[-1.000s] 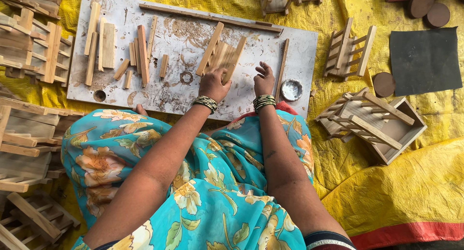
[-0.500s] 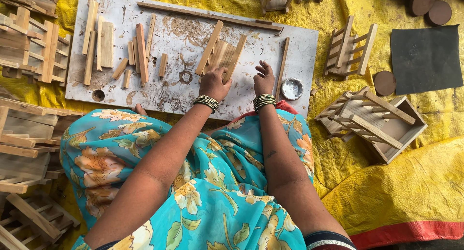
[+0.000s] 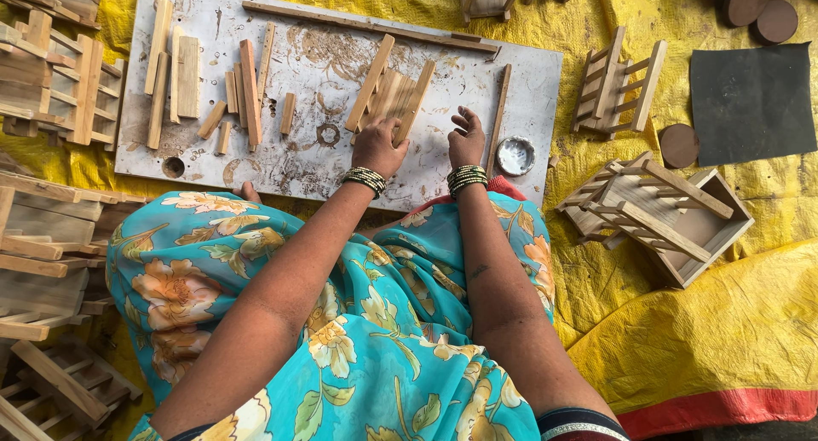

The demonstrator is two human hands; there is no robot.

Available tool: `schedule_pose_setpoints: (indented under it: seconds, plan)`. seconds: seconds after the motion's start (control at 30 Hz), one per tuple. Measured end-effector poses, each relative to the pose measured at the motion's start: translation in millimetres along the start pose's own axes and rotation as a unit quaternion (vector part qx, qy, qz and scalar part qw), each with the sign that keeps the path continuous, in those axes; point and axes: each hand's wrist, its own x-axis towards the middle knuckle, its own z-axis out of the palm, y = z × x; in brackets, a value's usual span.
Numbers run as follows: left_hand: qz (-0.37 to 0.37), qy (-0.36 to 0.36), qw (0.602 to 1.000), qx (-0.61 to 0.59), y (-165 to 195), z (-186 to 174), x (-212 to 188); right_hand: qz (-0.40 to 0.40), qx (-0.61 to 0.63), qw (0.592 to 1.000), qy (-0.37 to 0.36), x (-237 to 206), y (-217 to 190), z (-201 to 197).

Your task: The person sits on the ground with a board on their lap and assembles small wooden toy furniture. They pick up wooden sticks and slats, apply glue from a small dish, and press the pieces into a partially built wooden chair frame, setting finished frames aside.

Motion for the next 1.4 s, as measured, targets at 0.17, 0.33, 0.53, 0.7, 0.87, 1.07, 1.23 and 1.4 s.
schedule_pose_setpoints:
  seconds: [0.17,0.33,0.53,0.7,0.87,1.07,1.23,1.4]
  plan:
    - [0.009,0.009,1.000,-0.007,-1,0,-1,-0.012,-0.003,1.000,0.000,0,0,0]
    - [0.000,0.003,1.000,0.006,1,-1,0,0.001,0.001,1.000,0.002,0,-1,1]
    - [0.004,0.008,1.000,0.025,3,1,0,-0.004,0.000,1.000,0.001,-1,-2,0]
    - [-0.012,-0.007,0.999,0.037,4,1,0,0.000,-0.009,1.000,0.001,-3,-6,1]
    - [-0.014,-0.005,0.999,0.040,9,-2,0,0.009,-0.012,1.000,0.001,-5,-9,1]
    - [-0.004,0.018,1.000,-0.018,15,-25,2,-0.023,0.040,0.999,-0.016,-2,-2,-1]
    - [-0.025,0.127,0.986,-0.107,-20,-57,25,0.067,0.127,0.984,-0.100,-3,-4,6]
    - [0.048,0.087,0.977,-0.191,-53,-65,32,0.160,0.138,0.947,-0.241,-13,-13,23]
